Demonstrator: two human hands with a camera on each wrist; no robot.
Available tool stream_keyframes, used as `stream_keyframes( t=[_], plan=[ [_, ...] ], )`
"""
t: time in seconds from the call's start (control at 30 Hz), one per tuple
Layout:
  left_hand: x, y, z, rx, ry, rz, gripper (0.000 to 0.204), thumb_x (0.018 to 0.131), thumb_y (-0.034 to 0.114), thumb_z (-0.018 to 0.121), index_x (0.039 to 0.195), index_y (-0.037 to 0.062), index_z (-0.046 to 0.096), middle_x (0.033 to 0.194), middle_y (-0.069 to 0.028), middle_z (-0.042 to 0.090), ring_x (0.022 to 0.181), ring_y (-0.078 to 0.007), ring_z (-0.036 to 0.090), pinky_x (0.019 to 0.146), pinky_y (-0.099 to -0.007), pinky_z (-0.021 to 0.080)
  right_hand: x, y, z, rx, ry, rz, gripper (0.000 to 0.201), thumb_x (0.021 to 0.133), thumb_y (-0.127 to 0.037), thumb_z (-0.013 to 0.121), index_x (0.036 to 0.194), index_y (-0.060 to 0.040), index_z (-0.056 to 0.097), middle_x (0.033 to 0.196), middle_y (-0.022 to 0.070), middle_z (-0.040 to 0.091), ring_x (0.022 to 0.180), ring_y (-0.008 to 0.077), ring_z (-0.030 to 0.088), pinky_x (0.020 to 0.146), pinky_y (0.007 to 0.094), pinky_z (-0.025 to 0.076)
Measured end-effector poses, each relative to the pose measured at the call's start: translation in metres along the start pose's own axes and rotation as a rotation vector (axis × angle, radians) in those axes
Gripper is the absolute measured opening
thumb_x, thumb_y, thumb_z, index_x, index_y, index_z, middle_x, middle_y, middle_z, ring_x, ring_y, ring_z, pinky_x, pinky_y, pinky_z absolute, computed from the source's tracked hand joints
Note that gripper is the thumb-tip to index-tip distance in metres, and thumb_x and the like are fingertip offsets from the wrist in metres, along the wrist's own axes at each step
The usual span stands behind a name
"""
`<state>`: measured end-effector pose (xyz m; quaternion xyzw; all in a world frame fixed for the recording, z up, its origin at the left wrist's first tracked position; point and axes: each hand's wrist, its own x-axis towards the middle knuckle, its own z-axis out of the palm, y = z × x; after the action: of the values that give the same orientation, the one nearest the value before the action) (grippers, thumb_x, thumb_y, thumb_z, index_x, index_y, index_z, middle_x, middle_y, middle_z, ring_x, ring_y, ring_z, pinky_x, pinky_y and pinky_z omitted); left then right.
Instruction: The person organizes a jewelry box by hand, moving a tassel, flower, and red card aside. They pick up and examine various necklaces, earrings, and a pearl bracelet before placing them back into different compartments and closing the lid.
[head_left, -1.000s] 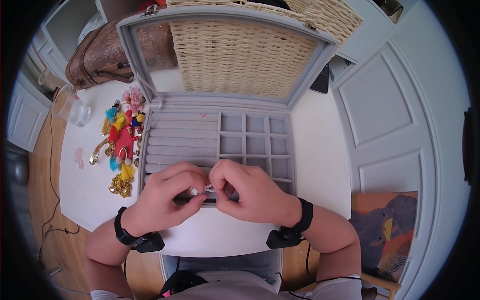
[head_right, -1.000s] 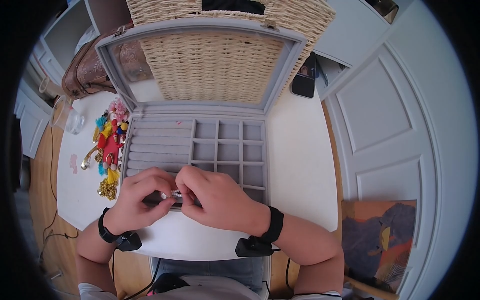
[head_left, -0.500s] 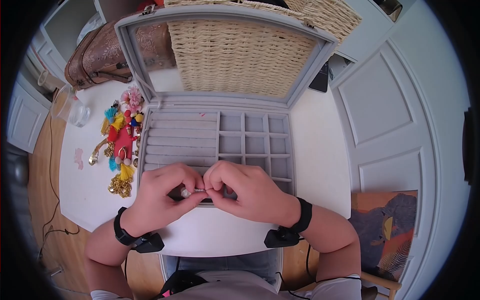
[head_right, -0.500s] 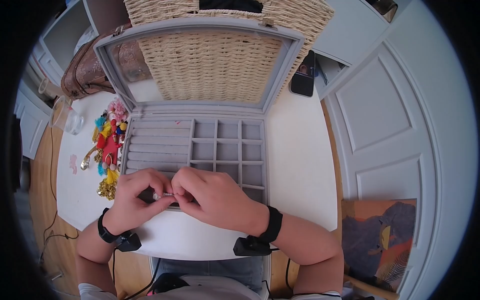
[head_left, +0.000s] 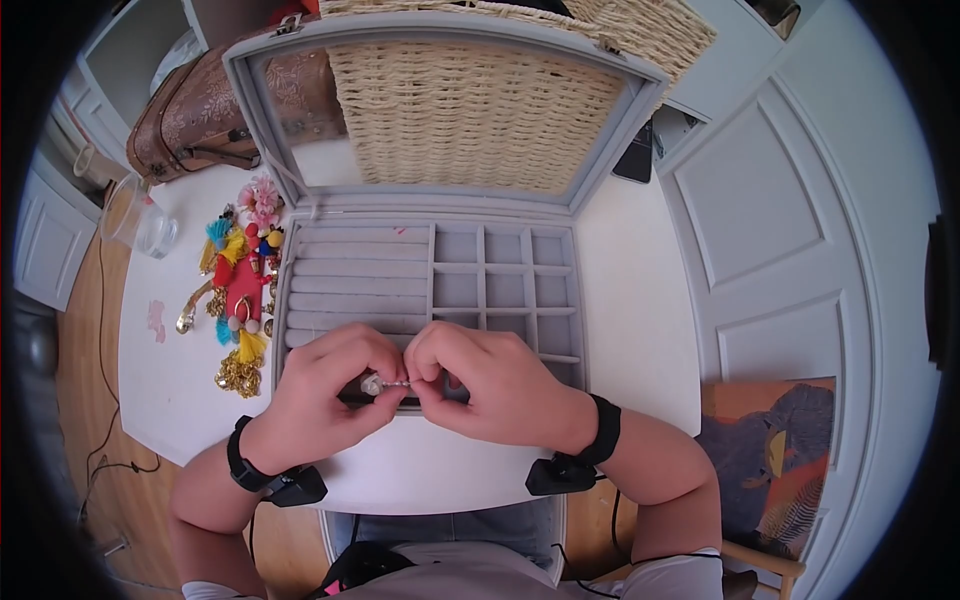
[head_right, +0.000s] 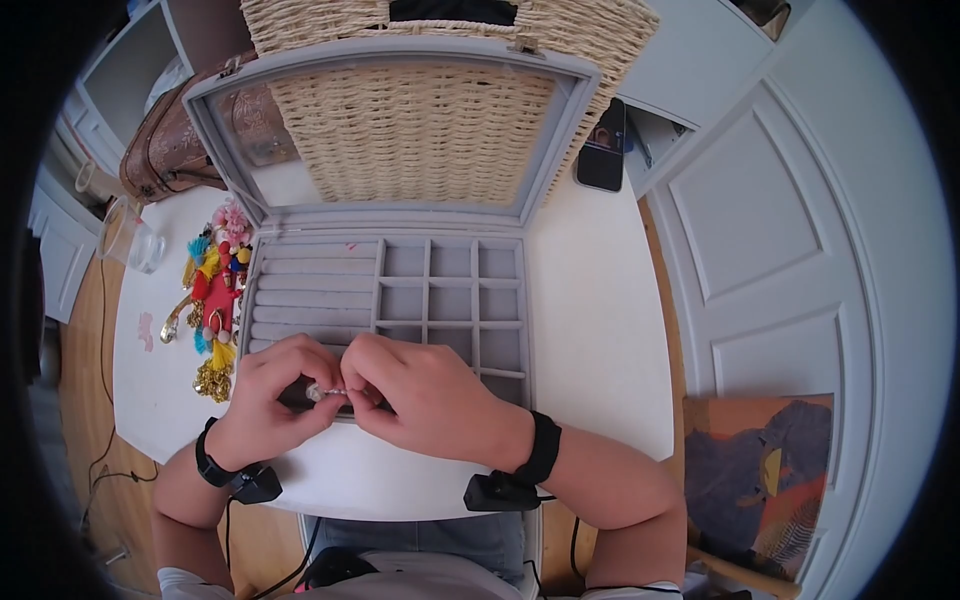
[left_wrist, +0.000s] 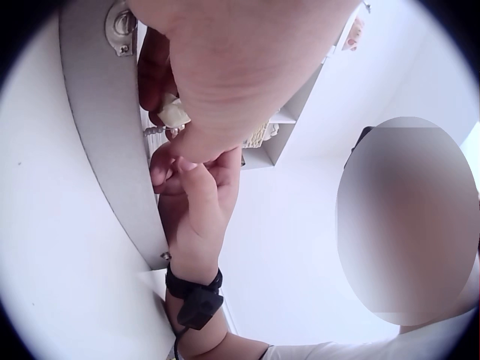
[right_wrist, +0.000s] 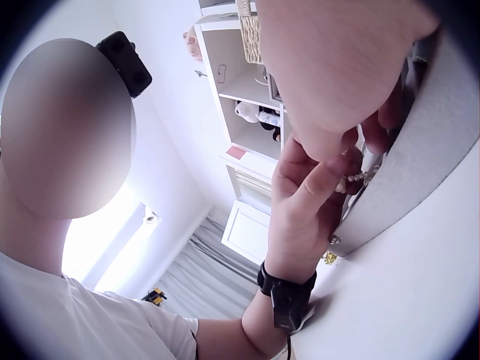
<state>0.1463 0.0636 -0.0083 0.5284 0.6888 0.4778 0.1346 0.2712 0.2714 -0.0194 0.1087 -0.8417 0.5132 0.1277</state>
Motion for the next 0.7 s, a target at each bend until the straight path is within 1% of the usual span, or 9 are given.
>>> stream_keyframes(
  t=[0.3, 0.53, 0.6, 0.63, 0.7],
  plan=[
    [-0.0005, -0.0024, 0.0010, -0.016, 0.011, 0.024, 0.023, 0.085, -0.005, 0.082, 0.101, 0.0042, 0.068, 0.101, -0.0087, 0.072, 0.086, -0.0230, 0.073, 0.069, -0.0311, 0.058, 0.0000, -0.0001, -0.0010, -0.004, -0.016, 0.010, 0.028, 0.091, -0.001, 0.076, 0.105, -0.0074, 0.053, 0.087, 0.0085, 0.066, 0.071, 0.0268, 0.071, 0.064, 0.0378, 0.057],
    [-0.0018, -0.0035, 0.0011, -0.031, 0.006, 0.014, 0.022, 0.086, -0.005, 0.081, 0.101, 0.0037, 0.069, 0.100, -0.0087, 0.072, 0.083, -0.0216, 0.071, 0.067, -0.0303, 0.057, 0.0017, -0.0033, -0.0022, -0.011, -0.024, 0.023, 0.028, 0.091, -0.001, 0.075, 0.105, -0.0070, 0.053, 0.087, 0.0088, 0.064, 0.073, 0.0266, 0.071, 0.065, 0.0375, 0.057],
    [-0.0014, -0.0019, 0.0004, -0.026, 0.007, 0.012, 0.021, 0.086, -0.005, 0.081, 0.101, 0.0036, 0.069, 0.100, -0.0087, 0.072, 0.083, -0.0217, 0.070, 0.067, -0.0302, 0.056, 0.0012, -0.0026, -0.0021, -0.026, -0.032, 0.018, 0.028, 0.091, -0.001, 0.076, 0.107, -0.0070, 0.053, 0.092, 0.0087, 0.065, 0.074, 0.0259, 0.071, 0.065, 0.0370, 0.058],
    [-0.0013, -0.0008, 0.0003, -0.023, 0.008, 0.010, 0.021, 0.086, -0.005, 0.081, 0.101, 0.0034, 0.069, 0.100, -0.0087, 0.072, 0.082, -0.0218, 0.070, 0.067, -0.0300, 0.056, 0.0014, -0.0046, -0.0027, -0.026, -0.034, 0.017, 0.028, 0.091, -0.001, 0.076, 0.107, -0.0070, 0.053, 0.092, 0.0087, 0.065, 0.074, 0.0259, 0.071, 0.065, 0.0370, 0.058],
    [-0.0011, 0.0004, 0.0002, -0.022, 0.016, 0.003, 0.020, 0.086, -0.005, 0.081, 0.100, 0.0034, 0.069, 0.099, -0.0087, 0.072, 0.082, -0.0218, 0.070, 0.067, -0.0301, 0.056, 0.0027, -0.0100, -0.0041, 0.005, -0.040, 0.038, 0.029, 0.093, -0.002, 0.077, 0.109, -0.0068, 0.054, 0.100, 0.0083, 0.066, 0.076, 0.0253, 0.072, 0.066, 0.0368, 0.058]
  ],
)
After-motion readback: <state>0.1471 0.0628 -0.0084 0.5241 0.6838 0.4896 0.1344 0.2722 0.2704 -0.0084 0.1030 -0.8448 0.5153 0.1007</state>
